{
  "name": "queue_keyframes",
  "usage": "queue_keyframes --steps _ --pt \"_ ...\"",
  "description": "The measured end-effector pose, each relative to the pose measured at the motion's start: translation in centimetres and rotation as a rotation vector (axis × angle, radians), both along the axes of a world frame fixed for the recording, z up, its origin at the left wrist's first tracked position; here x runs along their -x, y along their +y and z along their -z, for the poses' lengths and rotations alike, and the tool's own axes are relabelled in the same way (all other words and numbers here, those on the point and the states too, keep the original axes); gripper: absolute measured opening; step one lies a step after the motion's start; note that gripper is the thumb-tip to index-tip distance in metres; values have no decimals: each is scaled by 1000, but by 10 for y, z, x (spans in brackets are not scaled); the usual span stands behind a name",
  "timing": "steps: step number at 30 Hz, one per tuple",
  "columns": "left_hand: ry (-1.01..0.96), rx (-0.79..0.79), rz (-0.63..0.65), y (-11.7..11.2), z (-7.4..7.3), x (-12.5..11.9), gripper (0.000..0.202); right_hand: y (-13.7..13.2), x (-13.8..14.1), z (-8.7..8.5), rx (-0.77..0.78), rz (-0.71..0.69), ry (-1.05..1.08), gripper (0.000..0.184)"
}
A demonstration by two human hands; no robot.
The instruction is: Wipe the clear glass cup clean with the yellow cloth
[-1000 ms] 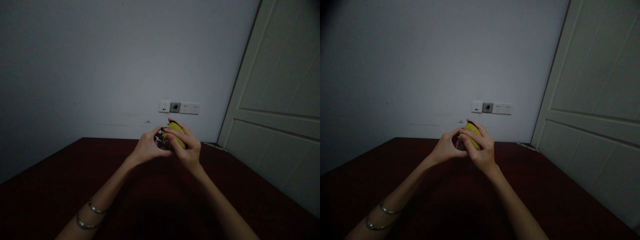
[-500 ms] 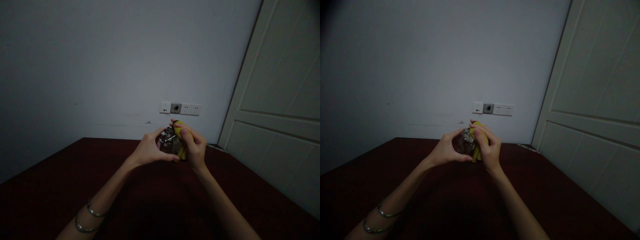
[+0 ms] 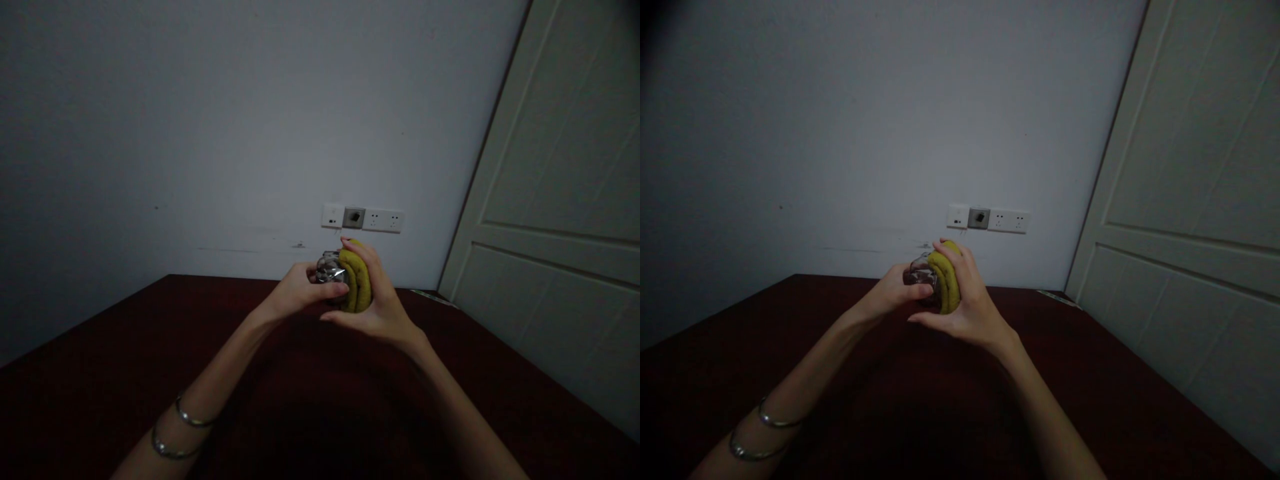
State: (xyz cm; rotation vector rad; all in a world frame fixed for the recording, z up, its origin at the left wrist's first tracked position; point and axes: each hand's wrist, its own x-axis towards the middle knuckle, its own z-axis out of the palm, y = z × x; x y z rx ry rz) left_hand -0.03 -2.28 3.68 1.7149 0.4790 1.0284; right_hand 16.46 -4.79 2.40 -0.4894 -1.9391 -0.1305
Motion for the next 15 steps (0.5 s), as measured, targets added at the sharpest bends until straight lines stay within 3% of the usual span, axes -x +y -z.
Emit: queue_keyframes --steps 7,11,15 --pt "67 -83 0 6 1 2 45 3 3 3 57 11 67 84" --pt "206 -138 58 16 5 12 63 6 2 6 92 -4 97 82" --pt "275 -154 111 21 8 23 83 9 4 10 255 -64 235 81"
